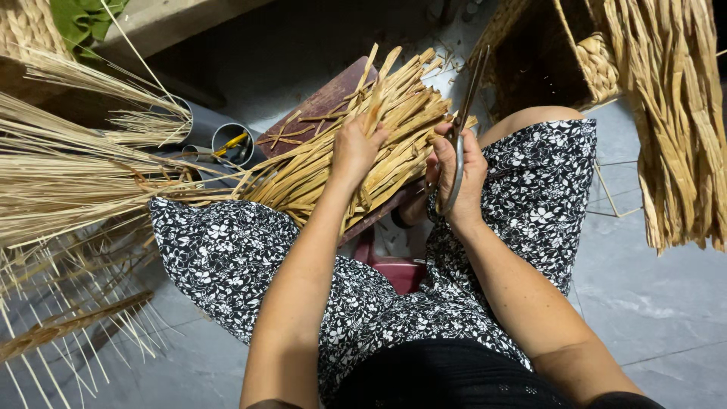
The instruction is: The person sits on the floor and trims dried palm leaf strips with scissors, cutting the ends of strips held across their lap and placing trimmed pieces onto a pile of material beside them.
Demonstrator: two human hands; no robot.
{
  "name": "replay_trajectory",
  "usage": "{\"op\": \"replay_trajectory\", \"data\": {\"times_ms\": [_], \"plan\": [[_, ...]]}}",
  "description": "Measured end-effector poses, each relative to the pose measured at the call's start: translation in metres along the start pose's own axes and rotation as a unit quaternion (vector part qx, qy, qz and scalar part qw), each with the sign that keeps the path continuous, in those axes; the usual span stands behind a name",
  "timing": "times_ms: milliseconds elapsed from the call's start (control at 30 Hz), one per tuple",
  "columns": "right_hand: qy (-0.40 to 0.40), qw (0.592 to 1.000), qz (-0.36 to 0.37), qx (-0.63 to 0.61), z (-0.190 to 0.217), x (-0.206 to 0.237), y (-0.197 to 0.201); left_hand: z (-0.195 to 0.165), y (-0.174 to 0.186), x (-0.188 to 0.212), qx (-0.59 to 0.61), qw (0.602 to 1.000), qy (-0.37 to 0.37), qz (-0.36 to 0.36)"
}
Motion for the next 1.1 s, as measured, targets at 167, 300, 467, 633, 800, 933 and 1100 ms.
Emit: {"op": "replay_trajectory", "data": {"times_ms": [167,300,467,633,800,933,1100], "plan": [[0.006,1.0,0.001,-0.003,-0.004,-0.004,0.001,0.021,0.002,-0.007,0.011,0.998,0.061,0.012],[0.017,1.0,0.011,0.013,-0.006,-0.005,0.002,0.017,0.003,-0.004,-0.077,0.993,-0.067,-0.06],[0.011,1.0,0.007,-0.002,-0.007,-0.005,0.003,0.008,0.027,0.001,0.041,0.997,0.053,-0.034],[0.006,1.0,0.01,0.023,-0.005,-0.005,0.002,-0.016,0.053,0.019,0.153,0.985,0.084,0.012],[0.037,0.998,0.025,0.041,0.006,-0.007,-0.001,-0.031,0.059,0.034,0.194,0.976,0.057,0.08],[0.061,0.997,0.046,-0.033,0.02,-0.008,-0.001,-0.032,0.059,0.046,0.187,0.967,0.073,0.156],[0.07,0.996,0.045,-0.02,0.03,-0.008,0.001,-0.038,0.054,0.052,0.233,0.933,0.037,0.271]]}}
Point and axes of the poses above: each hand's wrist, its own x-axis away from the middle knuckle, its own y-axis out of the back of the hand, z = x × y, the point moved 3 cm from there along -x, towards the middle knuckle, and after that the axes turned 1 degree about -x, right-handed, at the moved point
